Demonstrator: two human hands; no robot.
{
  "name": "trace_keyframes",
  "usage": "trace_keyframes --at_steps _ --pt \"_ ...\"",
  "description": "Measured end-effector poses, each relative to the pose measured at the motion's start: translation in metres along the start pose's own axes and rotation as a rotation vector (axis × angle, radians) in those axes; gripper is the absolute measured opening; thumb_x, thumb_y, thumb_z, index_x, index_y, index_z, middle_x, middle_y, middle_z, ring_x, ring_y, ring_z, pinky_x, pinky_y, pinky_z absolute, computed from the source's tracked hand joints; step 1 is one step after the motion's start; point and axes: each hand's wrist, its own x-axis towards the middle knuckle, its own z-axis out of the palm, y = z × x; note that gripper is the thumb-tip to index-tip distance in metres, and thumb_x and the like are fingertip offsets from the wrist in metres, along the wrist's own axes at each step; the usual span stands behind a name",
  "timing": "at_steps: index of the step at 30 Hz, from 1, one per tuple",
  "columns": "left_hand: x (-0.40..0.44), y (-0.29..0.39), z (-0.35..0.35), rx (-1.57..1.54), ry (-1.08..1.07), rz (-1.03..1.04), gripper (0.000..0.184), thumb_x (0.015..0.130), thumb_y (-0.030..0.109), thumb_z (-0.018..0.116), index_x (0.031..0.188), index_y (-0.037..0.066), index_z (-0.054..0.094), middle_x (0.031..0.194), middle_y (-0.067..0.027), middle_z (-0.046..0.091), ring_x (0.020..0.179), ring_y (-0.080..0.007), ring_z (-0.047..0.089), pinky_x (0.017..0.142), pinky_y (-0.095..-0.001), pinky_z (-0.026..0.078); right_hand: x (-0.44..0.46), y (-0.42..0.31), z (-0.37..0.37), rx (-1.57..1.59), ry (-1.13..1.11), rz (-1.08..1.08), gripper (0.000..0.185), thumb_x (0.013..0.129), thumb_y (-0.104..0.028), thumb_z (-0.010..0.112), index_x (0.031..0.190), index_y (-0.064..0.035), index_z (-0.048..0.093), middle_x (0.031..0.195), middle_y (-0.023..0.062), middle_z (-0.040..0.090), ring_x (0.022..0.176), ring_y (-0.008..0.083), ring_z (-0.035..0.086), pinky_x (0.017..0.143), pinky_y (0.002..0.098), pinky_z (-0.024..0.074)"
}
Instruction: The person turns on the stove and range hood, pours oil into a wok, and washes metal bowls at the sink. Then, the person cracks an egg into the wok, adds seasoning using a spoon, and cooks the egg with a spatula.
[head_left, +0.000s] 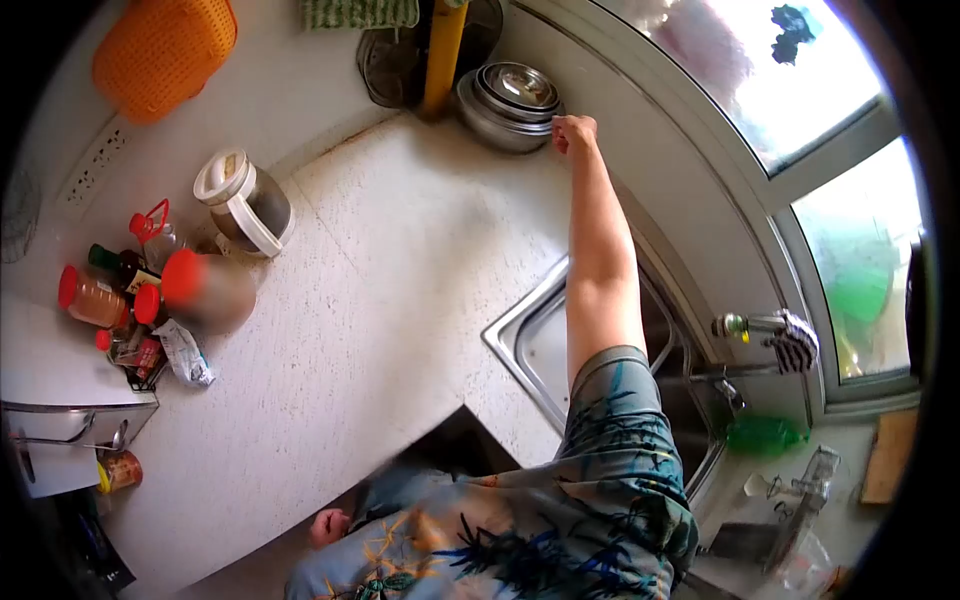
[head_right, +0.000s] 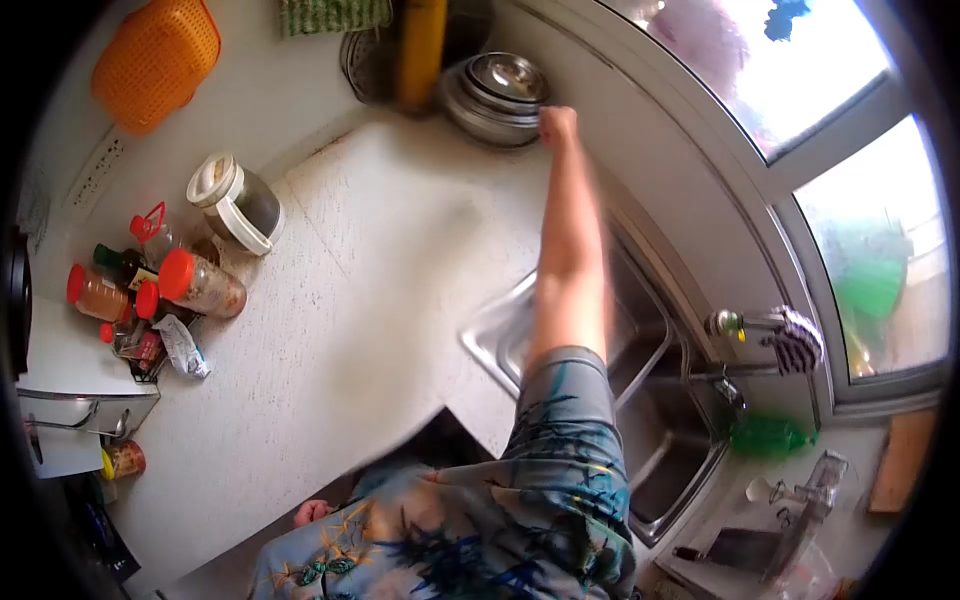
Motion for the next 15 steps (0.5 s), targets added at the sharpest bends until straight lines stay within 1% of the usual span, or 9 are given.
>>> trace_keyframes --at_steps 1,3,4,5,7,8,9,11,15 --pt "-0.001 -0.006 0.005 0.010 0.026 0.043 0.021 0.083 0.021 0.052 0.085 0.001 0.058 0.072 -0.0060 0.062 0.053 -0.0072 0.051 0.049 -0.0221 0.042 0.021 0.003 0.007 0.004 -0.011 -0.002 0.024 0.069 -0.010 0.065 0.052 -0.0019 0.050 0.047 0.0065 0.046 0.036 0.0136 0.041 0.032 0.0275 0.0308" --pt "-0.006 -0.011 0.012 -0.038 0.041 -0.016 0.021 0.084 0.021 0.051 0.084 0.001 0.058 0.071 -0.0066 0.062 0.054 -0.0079 0.053 0.049 -0.0224 0.043 0.056 0.016 0.019 -0.133 0.256 -0.088 0.024 0.069 -0.012 0.067 0.053 -0.0023 0.051 0.048 0.0065 0.047 0.037 0.0141 0.043 0.032 0.0277 0.0324" --pt "-0.009 -0.018 0.015 -0.104 0.034 -0.054 0.021 0.084 0.021 0.051 0.083 0.001 0.058 0.070 -0.0069 0.062 0.055 -0.0086 0.054 0.049 -0.0226 0.043 0.058 0.015 0.018 -0.261 0.225 -0.117 0.030 0.069 -0.030 0.067 0.064 -0.0014 0.058 0.056 0.0078 0.055 0.044 0.0169 0.050 0.040 0.0305 0.0394" --pt "-0.007 -0.022 0.017 -0.171 0.026 -0.088 0.021 0.084 0.020 0.050 0.083 0.001 0.058 0.069 -0.0072 0.062 0.055 -0.0093 0.055 0.049 -0.0228 0.044 0.050 0.004 0.020 -0.257 0.216 -0.121 0.030 0.069 -0.030 0.067 0.064 -0.0014 0.058 0.056 0.0078 0.055 0.044 0.0169 0.050 0.040 0.0305 0.0394" --pt "-0.009 -0.002 0.020 -0.121 0.009 -0.065 0.022 0.084 0.021 0.050 0.082 0.000 0.057 0.070 -0.0084 0.062 0.056 -0.0110 0.056 0.051 -0.0239 0.046 0.016 -0.022 0.025 -0.576 0.293 -0.079 0.049 0.066 -0.050 0.062 0.078 -0.0028 0.064 0.068 0.0088 0.060 0.057 0.0206 0.057 0.061 0.0360 0.0446" --pt "-0.011 0.016 0.024 -0.070 0.027 -0.089 0.022 0.085 0.021 0.051 0.082 0.000 0.057 0.070 -0.0088 0.062 0.056 -0.0117 0.057 0.051 -0.0243 0.046 0.013 -0.028 0.025 -0.641 0.182 -0.031 0.064 0.063 -0.058 0.057 0.097 -0.0045 0.062 0.090 0.0113 0.062 0.081 0.0251 0.060 0.081 0.0389 0.0392" --pt "-0.011 0.028 0.027 -0.019 0.043 -0.115 0.022 0.085 0.021 0.051 0.082 0.000 0.057 0.071 -0.0093 0.062 0.057 -0.0123 0.057 0.052 -0.0247 0.047 0.010 -0.033 0.027 -0.636 0.172 -0.036 0.064 0.063 -0.058 0.057 0.097 -0.0045 0.062 0.090 0.0113 0.062 0.081 0.0251 0.060 0.081 0.0389 0.0392" --pt "-0.013 0.019 0.030 -0.050 0.057 -0.112 0.022 0.085 0.021 0.051 0.083 0.000 0.056 0.071 -0.0096 0.062 0.057 -0.0126 0.057 0.053 -0.0249 0.048 0.004 -0.042 0.030 -0.786 0.105 0.052 0.054 0.070 -0.050 0.056 0.109 -0.0125 0.056 0.117 0.0086 0.051 0.111 0.0253 0.047 0.089 0.0427 0.0348" --pt "-0.015 -0.009 0.031 -0.249 0.026 -0.181 0.020 0.085 0.019 0.050 0.086 0.000 0.055 0.071 -0.0094 0.061 0.058 -0.0130 0.058 0.054 -0.0249 0.048 0.001 -0.057 0.028 -0.951 0.110 -0.031 0.051 0.070 -0.044 0.056 0.110 -0.0130 0.055 0.114 0.0064 0.054 0.107 0.0255 0.050 0.087 0.0409 0.0381"
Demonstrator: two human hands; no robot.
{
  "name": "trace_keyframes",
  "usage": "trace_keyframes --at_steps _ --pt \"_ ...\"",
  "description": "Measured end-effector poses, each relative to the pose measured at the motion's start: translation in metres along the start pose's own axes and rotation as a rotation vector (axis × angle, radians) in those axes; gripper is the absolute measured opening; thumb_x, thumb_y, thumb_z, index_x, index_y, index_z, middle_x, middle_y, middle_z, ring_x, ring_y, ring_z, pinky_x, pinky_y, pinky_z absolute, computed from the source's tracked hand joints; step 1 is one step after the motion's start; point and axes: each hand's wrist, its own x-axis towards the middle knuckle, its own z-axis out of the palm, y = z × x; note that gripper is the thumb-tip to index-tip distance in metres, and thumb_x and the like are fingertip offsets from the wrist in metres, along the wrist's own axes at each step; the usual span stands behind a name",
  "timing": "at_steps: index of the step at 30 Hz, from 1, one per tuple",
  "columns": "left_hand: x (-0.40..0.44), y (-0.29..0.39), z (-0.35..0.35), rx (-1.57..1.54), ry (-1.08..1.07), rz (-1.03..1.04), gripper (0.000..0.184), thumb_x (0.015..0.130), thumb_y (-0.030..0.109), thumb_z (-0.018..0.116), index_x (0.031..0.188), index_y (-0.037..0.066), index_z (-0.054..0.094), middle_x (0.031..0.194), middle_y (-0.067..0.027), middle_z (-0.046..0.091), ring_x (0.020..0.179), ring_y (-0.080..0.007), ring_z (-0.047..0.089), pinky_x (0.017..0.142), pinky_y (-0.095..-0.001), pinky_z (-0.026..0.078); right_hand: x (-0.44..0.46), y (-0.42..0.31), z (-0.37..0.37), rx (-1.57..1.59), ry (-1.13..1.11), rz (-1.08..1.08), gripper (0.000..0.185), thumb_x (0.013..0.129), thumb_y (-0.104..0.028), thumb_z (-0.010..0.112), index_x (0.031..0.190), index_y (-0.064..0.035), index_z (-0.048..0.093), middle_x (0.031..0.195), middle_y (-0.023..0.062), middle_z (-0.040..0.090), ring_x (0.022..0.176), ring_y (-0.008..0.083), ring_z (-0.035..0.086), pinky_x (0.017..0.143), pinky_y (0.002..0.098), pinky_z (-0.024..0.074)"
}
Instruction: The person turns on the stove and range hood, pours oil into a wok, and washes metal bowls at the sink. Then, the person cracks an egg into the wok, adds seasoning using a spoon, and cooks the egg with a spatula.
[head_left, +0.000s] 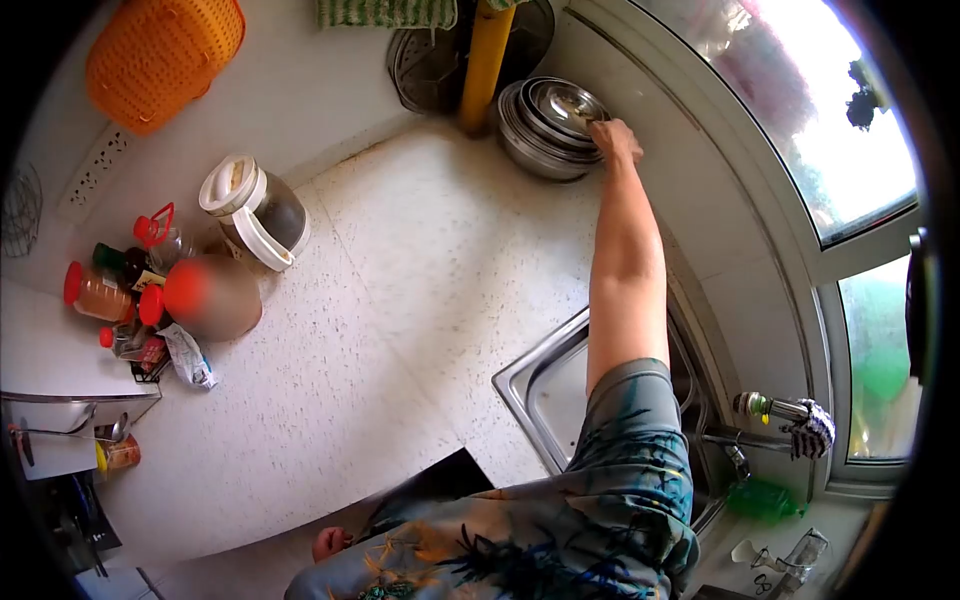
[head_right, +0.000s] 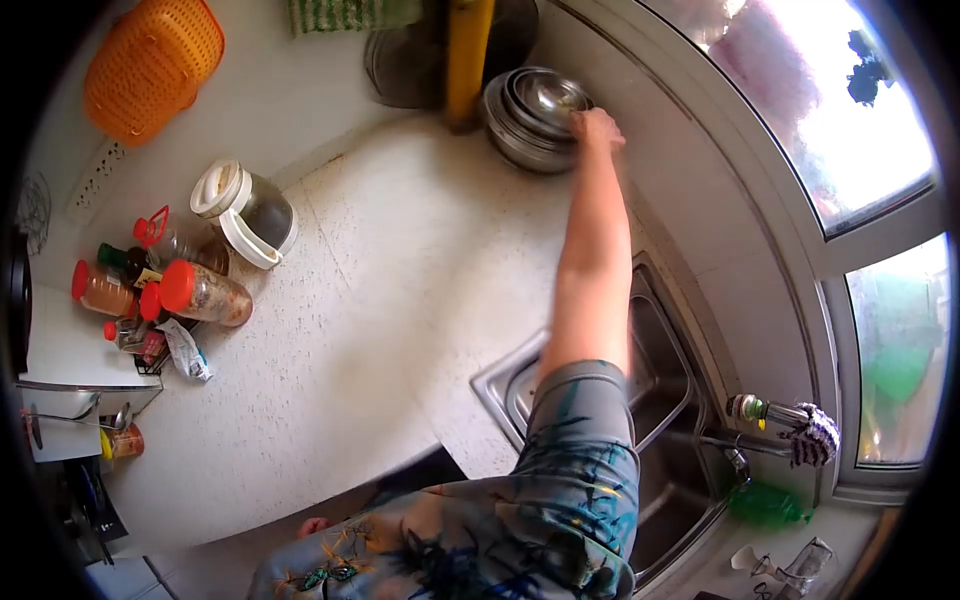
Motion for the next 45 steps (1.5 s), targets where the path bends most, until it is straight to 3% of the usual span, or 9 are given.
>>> trace_keyframes --at_steps 7,9,14,20,22,32,40,42,45 --pt "0.019 -0.030 -0.015 -0.131 -0.268 -0.054 0.019 0.085 0.019 0.050 0.086 0.002 0.055 0.070 -0.0081 0.061 0.058 -0.0111 0.057 0.051 -0.0226 0.045 -0.013 -0.005 -0.014 0.048 0.171 -0.069 0.038 0.074 -0.037 0.050 0.102 -0.0122 0.059 0.111 0.0109 0.055 0.101 0.0297 0.053 0.083 0.0418 0.0414" --pt "0.003 0.015 0.012 0.110 0.046 0.071 0.018 0.085 0.019 0.051 0.085 0.002 0.056 0.069 -0.0076 0.061 0.058 -0.0098 0.057 0.049 -0.0221 0.043 -0.012 -0.001 -0.013 0.111 0.178 -0.054 0.039 0.074 -0.037 0.050 0.100 -0.0107 0.060 0.110 0.0116 0.056 0.101 0.0306 0.053 0.083 0.0421 0.0415" --pt "0.010 0.027 0.009 0.178 -0.008 0.129 0.019 0.085 0.020 0.051 0.083 0.002 0.057 0.068 -0.0072 0.061 0.057 -0.0093 0.056 0.047 -0.0227 0.042 -0.021 0.017 -0.024 0.319 0.178 0.005 0.038 0.073 -0.035 0.050 0.096 -0.0068 0.061 0.106 0.0137 0.057 0.100 0.0342 0.053 0.081 0.0428 0.0419" --pt "0.020 0.064 0.012 0.258 -0.030 0.124 0.020 0.084 0.019 0.050 0.081 0.000 0.056 0.069 -0.0069 0.061 0.055 -0.0090 0.053 0.050 -0.0245 0.043 -0.069 0.062 -0.025 0.560 0.028 -0.171 0.025 0.068 -0.026 0.051 0.060 -0.0025 0.057 0.058 0.0088 0.055 0.052 0.0187 0.052 0.049 0.0304 0.0401" --pt "0.026 0.084 0.011 0.311 -0.070 0.147 0.020 0.085 0.018 0.049 0.081 -0.001 0.056 0.069 -0.0071 0.060 0.055 -0.0092 0.053 0.052 -0.0253 0.044 -0.113 0.074 -0.032 0.680 -0.166 -0.295 0.028 0.067 -0.027 0.055 0.052 -0.0039 0.051 0.045 -0.0006 0.040 0.037 0.0092 0.033 0.035 0.0273 0.0255" --pt "0.040 0.255 0.059 0.116 -0.300 0.604 0.029 0.087 0.022 0.047 0.105 -0.001 0.052 0.073 -0.0040 0.058 0.061 -0.0086 0.052 0.055 -0.0214 0.042 -0.317 0.116 -0.042 0.737 -0.683 -0.396 0.023 0.075 -0.018 0.052 0.056 -0.0049 0.054 0.046 -0.0065 0.035 0.037 0.0028 0.027 0.033 0.0210 0.0165" --pt "0.009 0.293 0.067 0.000 -0.668 0.313 0.052 0.081 0.046 0.048 0.100 -0.002 0.052 0.065 -0.0113 0.058 0.045 -0.0124 0.053 0.039 -0.0212 0.040 -0.401 0.145 -0.032 0.343 -0.763 -0.673 0.033 0.076 -0.029 0.053 0.066 0.0013 0.062 0.049 0.0012 0.048 0.045 0.0100 0.040 0.041 0.0295 0.0320" --pt "-0.003 0.289 0.064 -0.004 -0.694 0.236 0.031 0.083 0.035 0.051 0.082 0.005 0.057 0.062 -0.0011 0.052 0.052 -0.0069 0.045 0.045 -0.0196 0.037 -0.423 0.146 -0.041 0.265 -0.720 -0.760 0.034 0.077 -0.029 0.051 0.066 0.0009 0.062 0.051 0.0032 0.050 0.048 0.0112 0.044 0.044 0.0304 0.0352" --pt "0.005 0.268 0.063 0.005 -0.789 0.263 0.040 0.079 0.033 0.051 0.087 -0.006 0.055 0.055 -0.0134 0.056 0.035 -0.0143 0.050 0.028 -0.0213 0.039 -0.441 0.158 -0.031 0.232 -0.676 -0.787 0.035 0.079 -0.031 0.050 0.068 0.0007 0.062 0.053 0.0051 0.052 0.049 0.0126 0.047 0.047 0.0311 0.0377"
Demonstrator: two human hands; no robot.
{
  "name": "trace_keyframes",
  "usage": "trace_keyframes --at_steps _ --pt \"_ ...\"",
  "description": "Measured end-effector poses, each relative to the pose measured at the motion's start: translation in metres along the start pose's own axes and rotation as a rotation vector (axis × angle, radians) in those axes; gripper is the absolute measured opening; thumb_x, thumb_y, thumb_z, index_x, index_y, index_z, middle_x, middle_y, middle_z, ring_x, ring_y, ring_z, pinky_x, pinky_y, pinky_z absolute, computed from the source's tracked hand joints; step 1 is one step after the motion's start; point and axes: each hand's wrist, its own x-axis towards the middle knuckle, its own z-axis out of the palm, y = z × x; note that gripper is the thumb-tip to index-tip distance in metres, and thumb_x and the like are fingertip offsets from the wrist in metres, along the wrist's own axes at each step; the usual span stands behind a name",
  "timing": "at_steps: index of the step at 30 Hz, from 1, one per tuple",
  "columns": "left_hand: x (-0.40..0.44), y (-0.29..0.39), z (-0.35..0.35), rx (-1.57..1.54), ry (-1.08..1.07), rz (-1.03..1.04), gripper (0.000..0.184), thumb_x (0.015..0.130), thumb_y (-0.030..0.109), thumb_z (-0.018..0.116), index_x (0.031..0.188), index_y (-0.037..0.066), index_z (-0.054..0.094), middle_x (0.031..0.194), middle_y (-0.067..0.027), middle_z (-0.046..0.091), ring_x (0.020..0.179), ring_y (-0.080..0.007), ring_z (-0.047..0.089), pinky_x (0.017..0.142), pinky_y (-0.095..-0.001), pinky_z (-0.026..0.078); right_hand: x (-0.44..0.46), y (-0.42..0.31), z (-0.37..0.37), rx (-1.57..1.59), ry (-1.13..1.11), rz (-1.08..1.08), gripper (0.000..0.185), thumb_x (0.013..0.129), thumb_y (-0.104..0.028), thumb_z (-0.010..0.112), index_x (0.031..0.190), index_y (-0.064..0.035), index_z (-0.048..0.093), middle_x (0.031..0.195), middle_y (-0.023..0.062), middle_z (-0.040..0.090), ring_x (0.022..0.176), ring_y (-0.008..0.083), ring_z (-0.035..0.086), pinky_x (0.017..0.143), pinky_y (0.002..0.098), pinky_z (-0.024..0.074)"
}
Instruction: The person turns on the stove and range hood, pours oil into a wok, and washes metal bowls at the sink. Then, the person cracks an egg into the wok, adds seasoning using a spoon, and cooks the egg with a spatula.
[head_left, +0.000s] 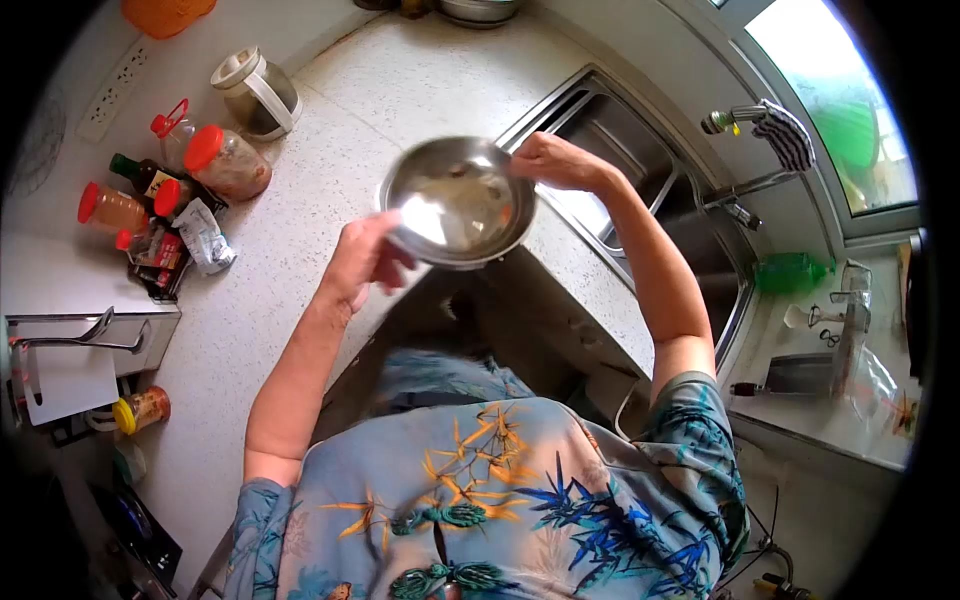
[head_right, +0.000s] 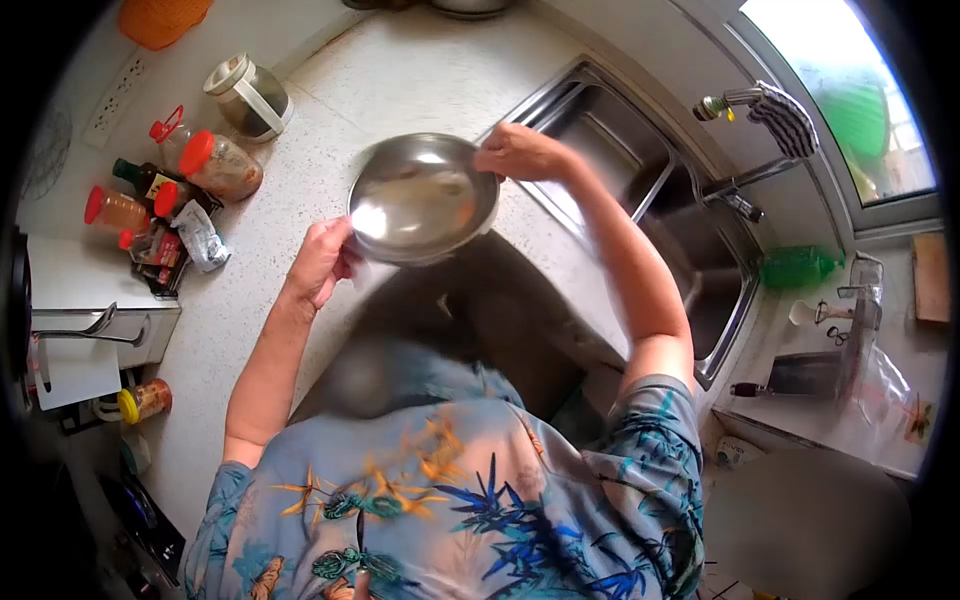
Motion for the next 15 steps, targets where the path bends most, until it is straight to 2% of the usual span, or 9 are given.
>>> trace_keyframes --at_steps 2,4,5,6,7,10,12,14,15 --pt "-0.002 -0.006 0.001 0.093 -0.023 -0.041 0.037 0.078 0.027 0.050 0.086 -0.008 0.055 0.056 -0.0145 0.057 0.036 -0.0153 0.052 0.029 -0.0224 0.041 -0.004 0.001 0.010 -0.013 0.071 -0.040 0.036 0.081 -0.033 0.051 0.071 -0.0003 0.063 0.055 0.0079 0.054 0.050 0.0144 0.048 0.048 0.0324 0.0396" --pt "-0.004 -0.013 0.002 0.194 -0.044 -0.118 0.031 0.074 0.016 0.045 0.084 -0.012 0.053 0.061 -0.0173 0.059 0.040 -0.0185 0.055 0.033 -0.0260 0.047 -0.008 0.003 0.018 0.048 0.079 -0.013 0.045 0.080 -0.044 0.052 0.070 -0.0020 0.063 0.056 0.0065 0.055 0.051 0.0148 0.050 0.047 0.0317 0.0407" --pt "-0.012 -0.007 0.014 0.176 0.037 -0.151 0.020 0.077 0.015 0.048 0.073 -0.002 0.056 0.057 -0.0089 0.056 0.039 -0.0122 0.049 0.037 -0.0219 0.041 -0.010 0.000 0.019 0.104 0.055 0.018 0.048 0.079 -0.048 0.052 0.069 -0.0027 0.063 0.055 0.0058 0.054 0.051 0.0144 0.050 0.047 0.0307 0.0410" --pt "-0.010 -0.015 0.010 0.174 0.030 -0.133 0.024 0.077 0.016 0.046 0.078 -0.006 0.054 0.060 -0.0135 0.057 0.041 -0.0160 0.053 0.036 -0.0250 0.044 -0.011 -0.004 0.016 0.160 0.077 -0.025 0.054 0.077 -0.055 0.052 0.068 -0.0030 0.063 0.053 0.0049 0.053 0.046 0.0126 0.047 0.042 0.0286 0.0386" --pt "-0.005 -0.027 0.003 0.172 0.025 -0.113 0.029 0.076 0.016 0.044 0.083 -0.011 0.053 0.063 -0.0181 0.058 0.042 -0.0197 0.056 0.035 -0.0282 0.048 -0.009 0.001 0.013 0.198 0.060 0.082 0.054 0.076 -0.055 0.052 0.068 -0.0033 0.063 0.051 0.0051 0.052 0.041 0.0105 0.044 0.036 0.0259 0.0341" --pt "0.000 -0.047 -0.011 0.167 0.170 -0.063 0.025 0.079 0.014 0.043 0.084 -0.009 0.051 0.061 -0.0147 0.056 0.041 -0.0184 0.054 0.035 -0.0278 0.047 0.018 0.046 -0.002 0.363 0.237 0.095 0.049 0.078 -0.049 0.054 0.069 -0.0019 0.063 0.051 0.0049 0.053 0.040 0.0096 0.043 0.034 0.0220 0.0305" --pt "-0.003 -0.041 -0.012 0.127 0.242 -0.102 0.023 0.079 0.012 0.043 0.087 -0.008 0.052 0.065 -0.0143 0.057 0.044 -0.0175 0.055 0.036 -0.0278 0.048 0.038 0.062 -0.036 0.340 0.338 0.182 0.041 0.080 -0.040 0.057 0.071 -0.0006 0.062 0.053 0.0054 0.054 0.041 0.0090 0.043 0.036 0.0227 0.0339" --pt "-0.003 -0.054 -0.025 0.118 0.327 -0.038 0.024 0.080 0.013 0.043 0.089 -0.006 0.052 0.067 -0.0140 0.058 0.047 -0.0181 0.057 0.039 -0.0290 0.050 0.080 0.109 -0.066 0.334 0.486 0.261 0.035 0.080 -0.035 0.058 0.072 -0.0009 0.062 0.057 0.0054 0.055 0.045 0.0095 0.046 0.039 0.0241 0.0386" --pt "-0.007 -0.037 -0.011 0.013 0.456 -0.072 0.007 0.073 0.010 0.049 0.072 0.005 0.053 0.062 0.0031 0.045 0.047 -0.0050 0.041 0.038 -0.0201 0.034 0.103 0.132 -0.086 0.408 0.526 0.272 0.031 0.078 -0.030 0.059 0.067 -0.0010 0.061 0.054 0.0052 0.054 0.043 0.0102 0.047 0.039 0.0243 0.0382"
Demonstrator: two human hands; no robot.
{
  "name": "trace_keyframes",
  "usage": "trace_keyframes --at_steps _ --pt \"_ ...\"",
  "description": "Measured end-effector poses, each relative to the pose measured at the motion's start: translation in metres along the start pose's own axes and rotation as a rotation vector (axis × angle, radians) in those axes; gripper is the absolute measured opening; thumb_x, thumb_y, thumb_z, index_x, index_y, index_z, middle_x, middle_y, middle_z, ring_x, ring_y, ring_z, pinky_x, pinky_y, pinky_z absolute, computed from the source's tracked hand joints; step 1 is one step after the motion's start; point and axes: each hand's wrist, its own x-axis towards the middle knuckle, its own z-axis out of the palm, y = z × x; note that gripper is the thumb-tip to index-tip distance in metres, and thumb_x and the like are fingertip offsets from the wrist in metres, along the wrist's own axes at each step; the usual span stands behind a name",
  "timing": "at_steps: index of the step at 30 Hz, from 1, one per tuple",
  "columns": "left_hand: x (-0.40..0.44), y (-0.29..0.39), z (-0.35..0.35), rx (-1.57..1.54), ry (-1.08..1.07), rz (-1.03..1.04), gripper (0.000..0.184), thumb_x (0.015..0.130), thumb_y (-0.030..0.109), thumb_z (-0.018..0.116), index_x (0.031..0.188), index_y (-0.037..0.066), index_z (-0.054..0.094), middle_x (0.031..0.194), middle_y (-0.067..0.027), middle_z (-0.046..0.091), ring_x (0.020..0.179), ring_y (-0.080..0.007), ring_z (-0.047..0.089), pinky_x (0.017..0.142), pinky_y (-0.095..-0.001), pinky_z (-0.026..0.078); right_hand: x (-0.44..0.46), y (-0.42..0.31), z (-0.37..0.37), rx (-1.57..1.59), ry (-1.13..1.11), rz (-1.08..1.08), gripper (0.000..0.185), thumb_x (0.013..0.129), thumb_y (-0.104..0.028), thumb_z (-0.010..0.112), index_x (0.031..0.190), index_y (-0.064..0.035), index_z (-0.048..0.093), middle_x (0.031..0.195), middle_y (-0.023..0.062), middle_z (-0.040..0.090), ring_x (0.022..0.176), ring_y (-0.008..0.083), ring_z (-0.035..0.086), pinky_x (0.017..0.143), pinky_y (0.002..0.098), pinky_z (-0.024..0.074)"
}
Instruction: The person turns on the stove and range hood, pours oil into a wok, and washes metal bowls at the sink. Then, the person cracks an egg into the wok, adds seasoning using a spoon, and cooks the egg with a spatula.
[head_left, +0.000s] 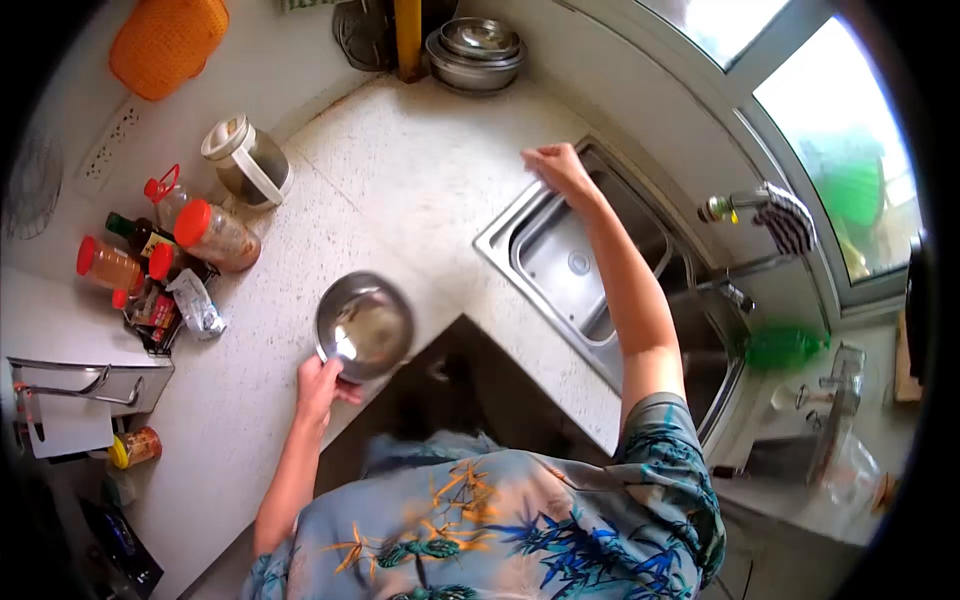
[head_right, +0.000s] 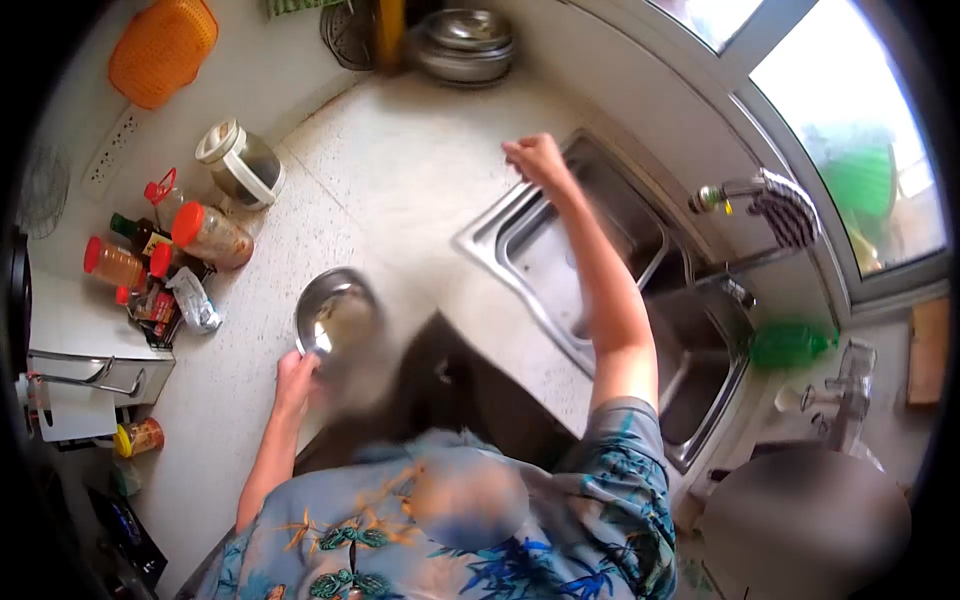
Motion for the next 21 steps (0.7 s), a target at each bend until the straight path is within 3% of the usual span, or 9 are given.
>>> trace_keyframes --at_steps 1,2,6,11,15,21 --pt "0.000 0.001 -0.001 0.012 0.086 -0.068 0.007 0.074 0.009 0.048 0.073 0.004 0.052 0.062 0.0030 0.044 0.044 -0.0053 0.041 0.035 -0.0204 0.033 0.039 0.008 -0.009 0.028 0.052 0.002 0.029 0.077 -0.028 0.059 0.064 -0.0011 0.059 0.053 0.0054 0.053 0.043 0.0109 0.047 0.039 0.0251 0.0379" --pt "0.009 -0.011 -0.014 0.049 0.071 -0.028 0.022 0.078 0.012 0.042 0.085 -0.009 0.048 0.066 -0.0160 0.056 0.047 -0.0206 0.057 0.039 -0.0301 0.050 0.074 0.010 -0.017 0.058 0.103 0.004 0.028 0.075 -0.025 0.058 0.060 -0.0013 0.058 0.051 0.0056 0.052 0.042 0.0117 0.047 0.039 0.0259 0.0376" --pt "0.009 -0.025 -0.023 -0.085 0.253 -0.030 0.024 0.078 0.012 0.043 0.087 -0.010 0.047 0.066 -0.0159 0.056 0.046 -0.0209 0.056 0.038 -0.0317 0.050 0.179 -0.017 -0.035 0.127 0.227 -0.013 0.024 0.071 -0.018 0.058 0.055 -0.0018 0.053 0.049 0.0043 0.049 0.039 0.0116 0.045 0.035 0.0253 0.0325" --pt "0.006 -0.030 -0.019 -0.169 0.373 -0.089 0.021 0.079 0.011 0.041 0.084 -0.008 0.047 0.065 -0.0172 0.055 0.044 -0.0215 0.056 0.038 -0.0322 0.050 0.286 -0.022 -0.020 0.073 0.488 0.050 0.025 0.067 -0.023 0.063 0.064 0.0013 0.058 0.056 0.0085 0.057 0.044 0.0145 0.052 0.042 0.0266 0.0430" --pt "0.004 -0.033 -0.010 -0.185 0.427 -0.124 0.020 0.080 0.011 0.039 0.085 -0.007 0.047 0.067 -0.0174 0.056 0.045 -0.0219 0.056 0.037 -0.0313 0.049 0.293 -0.047 -0.008 -0.044 0.419 0.215 0.033 0.066 -0.031 0.068 0.068 0.0004 0.060 0.059 0.0085 0.058 0.047 0.0138 0.053 0.046 0.0268 0.0456" --pt "-0.006 -0.038 -0.003 -0.218 0.466 -0.119 0.020 0.082 0.013 0.041 0.088 -0.006 0.047 0.067 -0.0162 0.056 0.046 -0.0228 0.057 0.038 -0.0304 0.049 0.348 -0.021 0.007 -0.110 0.482 0.222 0.029 0.066 -0.028 0.067 0.067 0.0001 0.060 0.062 0.0075 0.059 0.049 0.0161 0.055 0.049 0.0277 0.0472"
